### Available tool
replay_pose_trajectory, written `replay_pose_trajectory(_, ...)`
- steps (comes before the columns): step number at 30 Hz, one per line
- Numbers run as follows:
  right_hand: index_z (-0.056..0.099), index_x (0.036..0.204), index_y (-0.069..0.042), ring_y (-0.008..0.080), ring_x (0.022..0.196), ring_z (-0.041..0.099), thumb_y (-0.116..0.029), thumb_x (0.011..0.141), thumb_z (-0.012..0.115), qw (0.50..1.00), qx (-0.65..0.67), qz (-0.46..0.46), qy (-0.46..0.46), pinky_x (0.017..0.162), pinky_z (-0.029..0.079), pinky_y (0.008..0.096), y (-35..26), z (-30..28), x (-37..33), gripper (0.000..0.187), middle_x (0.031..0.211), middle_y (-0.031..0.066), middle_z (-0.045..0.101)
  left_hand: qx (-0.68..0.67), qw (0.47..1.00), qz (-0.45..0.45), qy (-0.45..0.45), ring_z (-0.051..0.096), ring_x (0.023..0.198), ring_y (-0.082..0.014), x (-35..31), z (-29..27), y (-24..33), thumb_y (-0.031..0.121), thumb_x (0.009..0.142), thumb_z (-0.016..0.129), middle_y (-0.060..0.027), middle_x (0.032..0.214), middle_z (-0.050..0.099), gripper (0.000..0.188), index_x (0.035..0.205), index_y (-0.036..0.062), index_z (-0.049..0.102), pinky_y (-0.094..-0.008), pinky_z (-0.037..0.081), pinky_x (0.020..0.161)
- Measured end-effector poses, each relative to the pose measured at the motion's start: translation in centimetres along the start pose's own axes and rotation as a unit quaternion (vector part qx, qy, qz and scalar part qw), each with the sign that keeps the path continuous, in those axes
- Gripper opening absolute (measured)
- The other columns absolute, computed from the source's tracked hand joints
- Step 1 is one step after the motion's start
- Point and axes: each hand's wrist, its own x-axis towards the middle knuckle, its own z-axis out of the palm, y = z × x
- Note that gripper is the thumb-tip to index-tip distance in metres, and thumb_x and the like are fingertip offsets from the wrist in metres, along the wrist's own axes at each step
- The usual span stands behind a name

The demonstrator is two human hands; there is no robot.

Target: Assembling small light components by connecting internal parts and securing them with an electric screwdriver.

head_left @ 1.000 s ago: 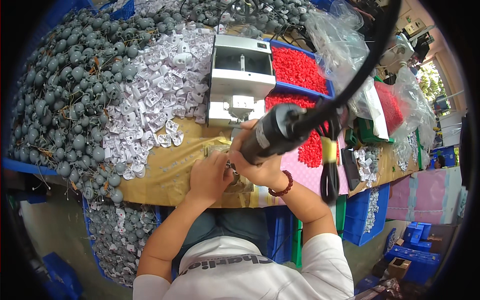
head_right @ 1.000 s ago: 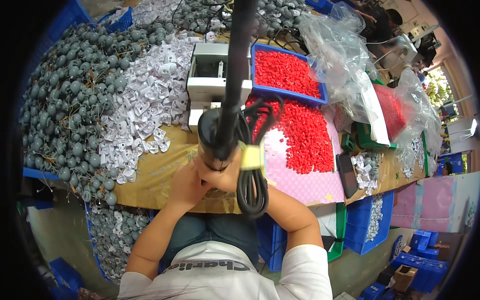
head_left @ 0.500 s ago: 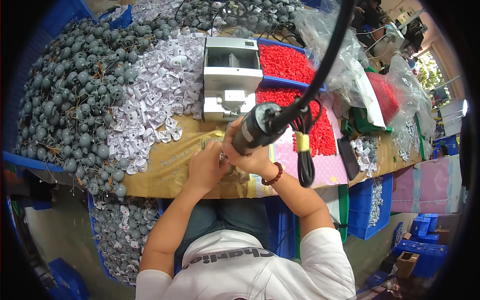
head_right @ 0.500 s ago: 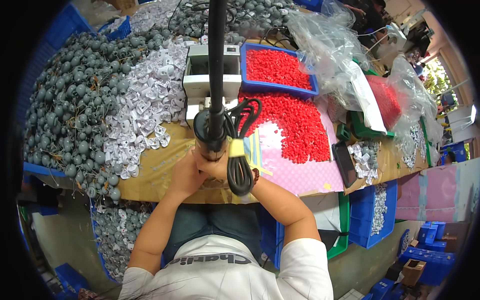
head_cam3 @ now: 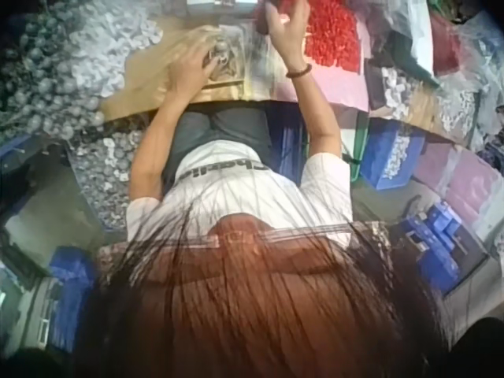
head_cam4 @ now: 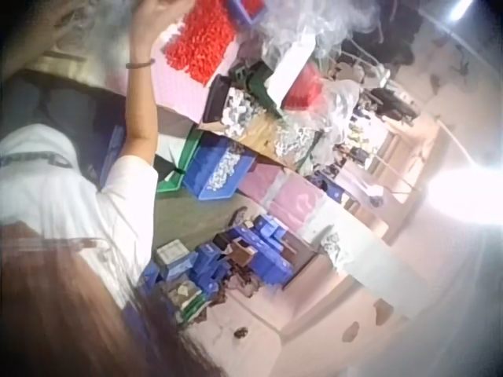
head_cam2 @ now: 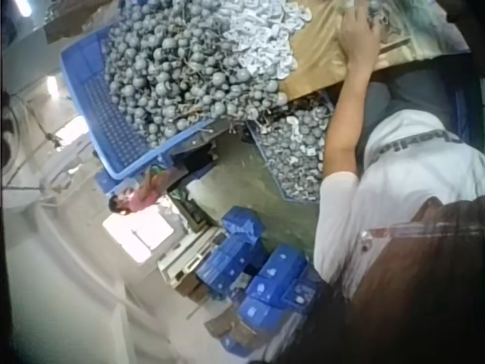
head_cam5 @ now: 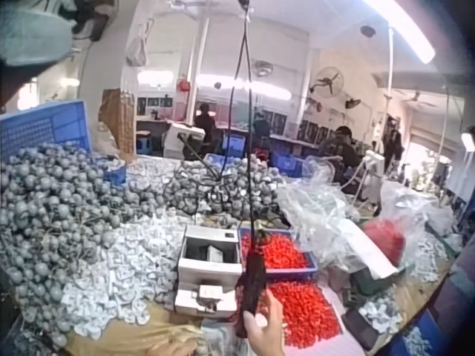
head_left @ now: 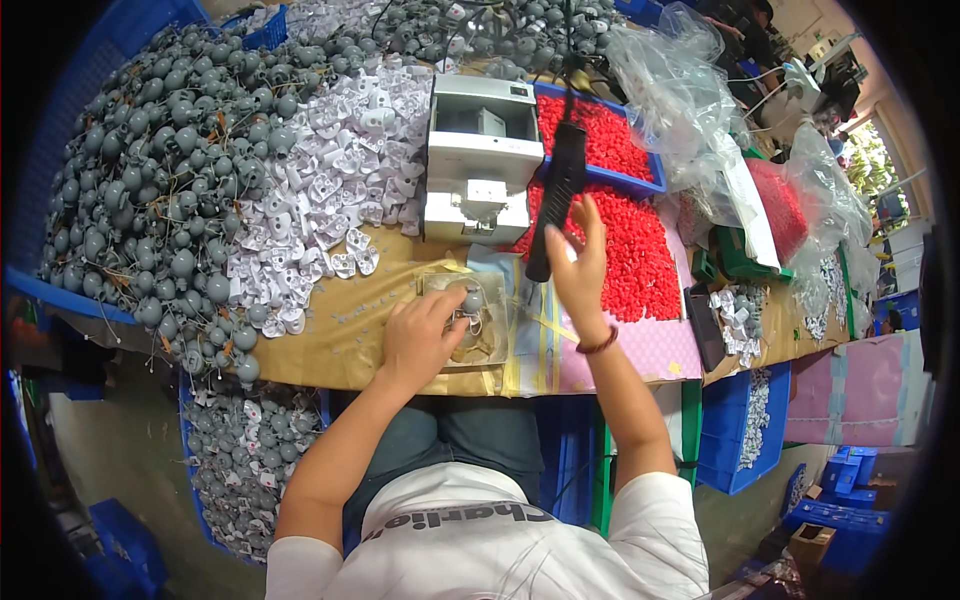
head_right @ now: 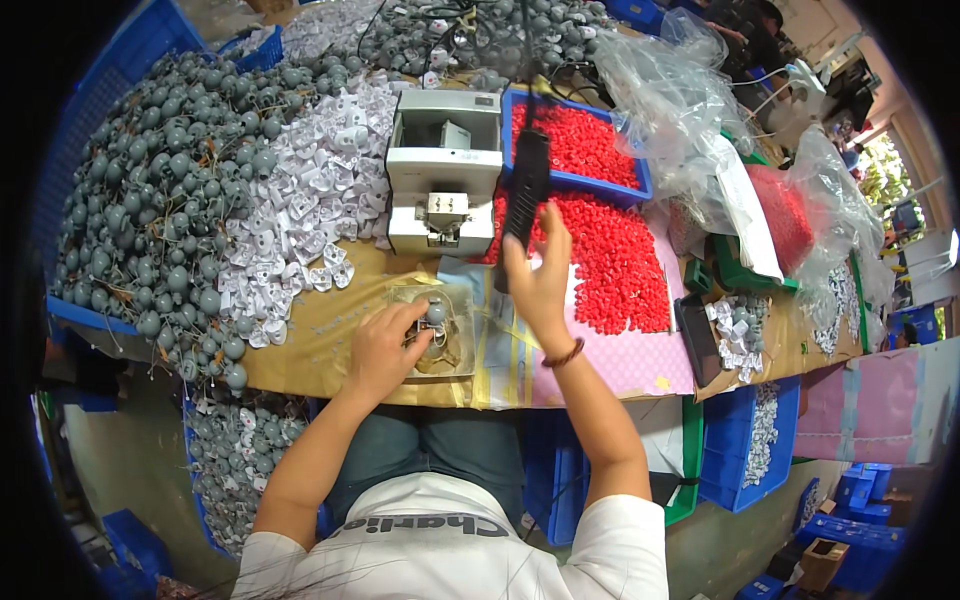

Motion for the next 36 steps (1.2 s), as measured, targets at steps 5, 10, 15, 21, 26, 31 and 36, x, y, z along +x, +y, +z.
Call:
replay_pose_trajectory(5, 0.064, 0.119, 0.001, 0.0273, 0.093, 0.064, -0.004, 0.089, 0.072, 0.957, 0.095, 0.018, -0.273, 0.075, 0.053, 0.0339, -4.4, 0.1, -4.8, 0.031, 0.109, 0.0157, 0.066, -0.001, 1.000, 0.021, 0.014, 0.066, 0.091, -0.0267, -0.2, 0.4, -0.2, 0.021, 0.085, 0.074, -0.0049, 0.106, 0.069, 0.037, 0.120, 0.0107, 0.066, -0.0412, 0.047, 0.077)
replay_pose_trajectory(10, 0.068, 0.099, 0.002, 0.0275, 0.075, 0.067, -0.006, 0.094, 0.068, 0.965, 0.055, 0.049, -0.251, 0.067, 0.053, 0.0342, -3.9, 2.9, -5.7, 0.010, 0.083, 0.0138, 0.069, 0.005, 1.000, 0.011, 0.003, 0.066, 0.090, -0.0258, -0.1, 0.3, -0.2, 0.021, 0.085, 0.074, -0.0045, 0.105, 0.069, 0.037, 0.120, 0.0107, 0.066, -0.0407, 0.046, 0.076)
replay_pose_trajectory(15, 0.062, 0.099, 0.000, 0.0207, 0.066, 0.067, -0.010, 0.101, 0.062, 0.971, 0.089, 0.126, -0.184, 0.061, 0.052, 0.0328, -3.5, 4.7, -5.7, 0.011, 0.075, 0.0129, 0.067, 0.009, 1.000, 0.020, 0.020, 0.066, 0.088, -0.0251, 0.1, 0.6, -0.2, 0.021, 0.085, 0.074, -0.0041, 0.102, 0.068, 0.037, 0.120, 0.0115, 0.065, -0.0404, 0.046, 0.075)
replay_pose_trajectory(21, 0.062, 0.099, 0.000, 0.0131, 0.069, 0.066, -0.011, 0.103, 0.058, 0.951, 0.128, 0.165, -0.229, 0.061, 0.050, 0.0295, -2.4, 5.3, -5.1, 0.013, 0.079, 0.0098, 0.068, -0.004, 0.999, 0.025, 0.030, 0.068, 0.090, -0.0206, -0.4, 0.5, -1.4, 0.018, 0.084, 0.079, -0.0059, 0.103, 0.071, 0.039, 0.120, 0.0096, 0.067, -0.0360, 0.051, 0.075)
replay_pose_trajectory(26, 0.062, 0.110, 0.001, 0.0114, 0.073, 0.062, -0.016, 0.106, 0.055, 0.921, 0.172, 0.213, -0.277, 0.067, 0.050, 0.0266, 0.7, 0.2, -3.2, 0.019, 0.086, 0.0081, 0.067, -0.350, 0.900, -0.219, 0.139, 0.059, 0.081, -0.0059, -5.5, -9.3, -3.7, 0.013, 0.093, 0.072, -0.0007, 0.102, 0.067, 0.039, 0.128, 0.0036, 0.059, -0.0251, 0.048, 0.069)
replay_pose_trajectory(31, 0.062, 0.113, 0.001, 0.0080, 0.075, 0.055, -0.018, 0.107, 0.055, 0.899, 0.208, 0.249, -0.294, 0.068, 0.045, 0.0228, 4.4, -3.4, -0.4, 0.021, 0.089, 0.0038, 0.064, -0.164, 0.806, -0.424, 0.380, 0.051, 0.073, -0.0060, -20.2, -28.1, -6.7, 0.021, 0.095, 0.071, 0.0008, 0.093, 0.062, 0.041, 0.130, 0.0024, 0.058, -0.0230, 0.043, 0.063)
replay_pose_trajectory(36, 0.062, 0.109, -0.002, 0.0075, 0.077, 0.051, -0.015, 0.107, 0.055, 0.880, 0.243, 0.269, -0.308, 0.068, 0.042, 0.0219, 5.4, -5.0, 1.0, 0.016, 0.091, 0.0028, 0.061, 0.007, 0.648, -0.604, 0.464, 0.058, 0.084, -0.0123, -43.3, -29.7, -8.8, 0.030, 0.091, 0.075, -0.0054, 0.101, 0.067, 0.048, 0.126, 0.0005, 0.062, -0.0284, 0.047, 0.072)
